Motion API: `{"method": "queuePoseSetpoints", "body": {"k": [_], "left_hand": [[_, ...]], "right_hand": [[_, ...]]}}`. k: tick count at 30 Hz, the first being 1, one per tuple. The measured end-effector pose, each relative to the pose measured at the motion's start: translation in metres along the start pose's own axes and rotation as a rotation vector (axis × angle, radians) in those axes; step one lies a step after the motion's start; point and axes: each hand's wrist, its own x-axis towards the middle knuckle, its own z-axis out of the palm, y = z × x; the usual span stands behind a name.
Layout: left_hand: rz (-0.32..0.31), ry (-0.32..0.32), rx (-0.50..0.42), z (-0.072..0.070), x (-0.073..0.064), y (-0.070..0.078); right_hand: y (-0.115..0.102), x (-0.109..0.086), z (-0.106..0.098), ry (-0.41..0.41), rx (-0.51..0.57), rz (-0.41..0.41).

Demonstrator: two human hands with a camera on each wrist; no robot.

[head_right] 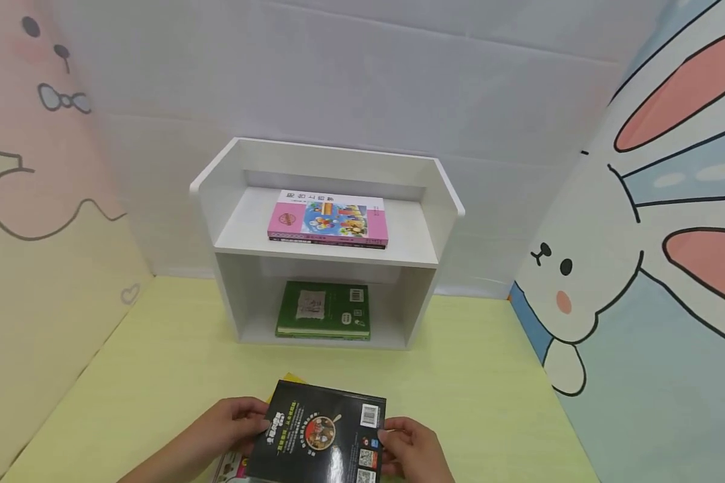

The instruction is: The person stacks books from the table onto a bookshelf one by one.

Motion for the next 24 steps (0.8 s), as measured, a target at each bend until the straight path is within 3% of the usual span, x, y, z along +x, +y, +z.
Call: {"method": "queuePoseSetpoints", "body": {"k": [5, 9, 15, 24], "left_hand": [[0.060, -0.068, -0.113, -0.007, -0.018, 0.003], [0.076, -0.088, -0.140, -0.012, -0.028, 0.015], [0.114, -0.071, -0.108, -0.018, -0.035, 0.043], [0.213, -0.034, -0.055, -0.029, -0.031, 0.082]], "right_hand": [[-0.020, -0.003, 0.004, 0.006, -0.006, -0.012], [-0.039, -0.005, 0.008, 0.018, -0.020, -0.023], [-0.071, -0.007, 0.010, 0.079, -0.030, -0.052], [-0.120, 0.000, 0.016, 0.137, -0.008, -0.201]]}}
